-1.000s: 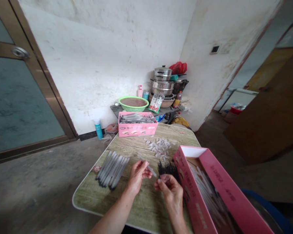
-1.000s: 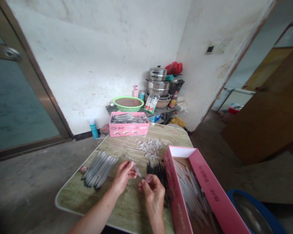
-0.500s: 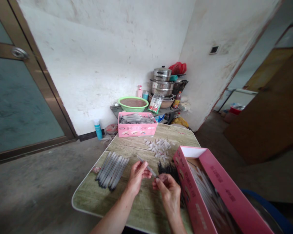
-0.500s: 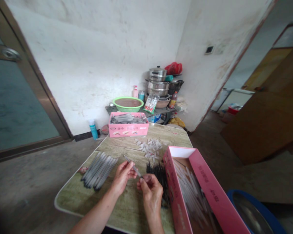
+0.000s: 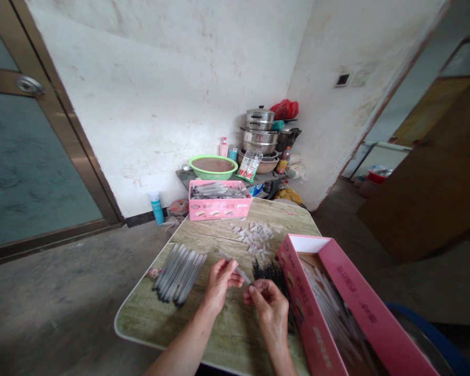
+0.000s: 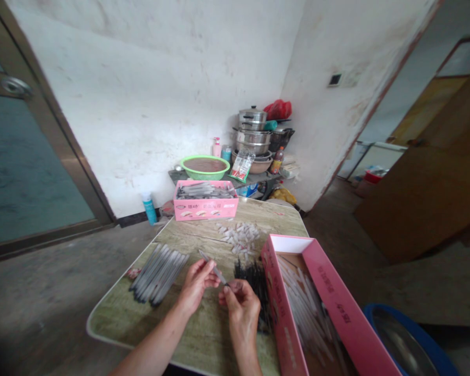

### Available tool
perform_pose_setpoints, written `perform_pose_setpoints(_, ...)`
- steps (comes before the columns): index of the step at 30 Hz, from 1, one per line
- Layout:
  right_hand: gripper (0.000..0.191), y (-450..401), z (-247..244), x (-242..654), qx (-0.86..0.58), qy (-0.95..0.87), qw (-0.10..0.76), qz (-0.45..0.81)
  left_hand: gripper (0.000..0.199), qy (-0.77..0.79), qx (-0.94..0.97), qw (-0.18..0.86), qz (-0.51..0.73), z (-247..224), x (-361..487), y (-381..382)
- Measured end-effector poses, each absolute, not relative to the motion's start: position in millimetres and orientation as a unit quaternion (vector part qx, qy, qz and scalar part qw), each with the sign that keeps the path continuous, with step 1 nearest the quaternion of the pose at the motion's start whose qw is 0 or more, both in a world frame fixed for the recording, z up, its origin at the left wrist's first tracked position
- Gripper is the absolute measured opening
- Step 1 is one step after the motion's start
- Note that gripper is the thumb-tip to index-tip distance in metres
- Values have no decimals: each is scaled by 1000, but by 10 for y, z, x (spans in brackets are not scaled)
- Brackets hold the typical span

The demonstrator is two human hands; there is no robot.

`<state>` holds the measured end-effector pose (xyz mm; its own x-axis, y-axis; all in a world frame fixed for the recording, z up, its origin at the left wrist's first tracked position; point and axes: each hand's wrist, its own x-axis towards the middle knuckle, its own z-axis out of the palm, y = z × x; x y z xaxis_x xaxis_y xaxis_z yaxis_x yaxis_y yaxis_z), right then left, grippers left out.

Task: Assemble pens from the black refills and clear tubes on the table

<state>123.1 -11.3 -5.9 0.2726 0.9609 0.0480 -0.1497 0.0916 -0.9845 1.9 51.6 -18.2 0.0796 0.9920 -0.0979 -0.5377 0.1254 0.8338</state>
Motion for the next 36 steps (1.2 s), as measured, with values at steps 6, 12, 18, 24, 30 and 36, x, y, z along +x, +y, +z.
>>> perform_pose_setpoints(6, 22, -125, 2, 1221, -512, -398, 622, 439, 39, 365, 318, 659, 575, -189, 17, 519)
perform_pose_setpoints(12, 22, -120, -8, 1225, -511, -395, 624, 440, 37, 361, 324, 654, 581, -191, 23, 523)
perform_pose_setpoints(18, 23, -132, -17, 1230, -510, -394, 623, 443, 37, 360, 321, 657, 579, -200, 22, 516)
perform_pose_setpoints(24, 25, -124, -1, 1215, -510, -388, 626, 445, 37, 359, 321, 660, 576, -195, 21, 510)
perform_pose_setpoints(30, 28, -130, -37, 1221, -518, -382, 622, 446, 38, 357, 324, 662, 574, -171, 24, 499)
perform_pose_setpoints(36, 40, -151, -71, 1224, -557, -387, 588, 441, 38, 343, 340, 675, 558, -176, 18, 489)
